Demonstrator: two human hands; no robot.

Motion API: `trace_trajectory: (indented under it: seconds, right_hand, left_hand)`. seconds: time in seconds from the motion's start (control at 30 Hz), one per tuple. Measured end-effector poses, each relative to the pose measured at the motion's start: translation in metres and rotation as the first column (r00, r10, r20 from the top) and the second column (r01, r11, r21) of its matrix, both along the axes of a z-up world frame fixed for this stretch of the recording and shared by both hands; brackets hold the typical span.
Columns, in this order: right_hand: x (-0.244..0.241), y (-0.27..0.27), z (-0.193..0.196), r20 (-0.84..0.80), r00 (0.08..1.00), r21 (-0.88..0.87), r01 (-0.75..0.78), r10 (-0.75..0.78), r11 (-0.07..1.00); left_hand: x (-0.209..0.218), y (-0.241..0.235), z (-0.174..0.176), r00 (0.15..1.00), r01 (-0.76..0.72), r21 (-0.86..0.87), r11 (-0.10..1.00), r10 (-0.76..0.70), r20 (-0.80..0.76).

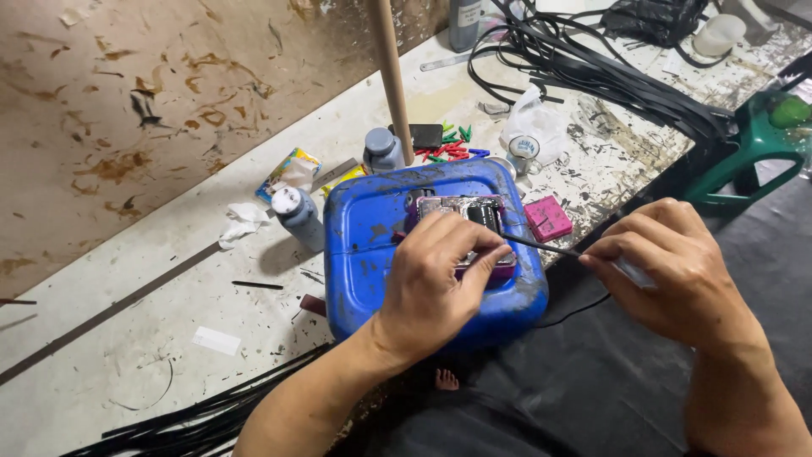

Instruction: Applying edge paint to leather strips using an applicator and hanging them on a line to dry.

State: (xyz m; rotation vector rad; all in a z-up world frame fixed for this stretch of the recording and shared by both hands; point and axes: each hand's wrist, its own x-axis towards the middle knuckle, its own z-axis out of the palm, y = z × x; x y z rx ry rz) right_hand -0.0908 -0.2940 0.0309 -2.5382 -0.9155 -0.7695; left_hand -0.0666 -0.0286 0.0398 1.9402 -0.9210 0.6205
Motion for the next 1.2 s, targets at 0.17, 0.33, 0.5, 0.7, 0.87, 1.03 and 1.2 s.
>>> trace_trajectory:
  seconds: [0.17,0.33,0.5,0.7,0.87,1.03,1.2]
  right_hand:
    - [-0.020,0.019,0.006,0.037,0.998,0.049,-0.054,0.052,0.997]
    - [-0.047,0.044,0.008,0.077,0.991,0.057,-0.113,0.108,0.992]
    - [-0.074,0.083,-0.005,0.129,0.975,0.096,-0.193,0.180,0.976]
    - [-0.117,0.134,-0.018,0.181,0.929,0.164,-0.351,0.322,0.922]
    - [-0.147,0.171,-0.030,0.296,0.883,0.202,-0.432,0.365,0.879]
    - [-0.166,0.194,-0.027,0.269,0.809,0.260,-0.583,0.523,0.769]
    - [-0.162,0.209,-0.031,0.210,0.714,0.342,-0.693,0.668,0.634]
  left_hand:
    - [-0.041,0.002,-0.003,0.990,-0.134,-0.095,0.986,0.129,-0.060]
    - [-0.082,0.007,0.001,0.948,-0.292,-0.149,0.945,0.265,-0.178]
    - [-0.128,0.026,0.005,0.883,-0.454,-0.163,0.876,0.417,-0.216]
    - [-0.192,0.049,0.001,0.760,-0.643,-0.159,0.749,0.600,-0.248]
    - [-0.239,0.071,0.008,0.695,-0.719,-0.152,0.678,0.707,-0.133]
    - [-0.283,0.089,0.013,0.646,-0.763,-0.108,0.637,0.758,-0.092]
    - [-0.320,0.107,0.017,0.605,-0.795,-0.081,0.601,0.796,-0.032]
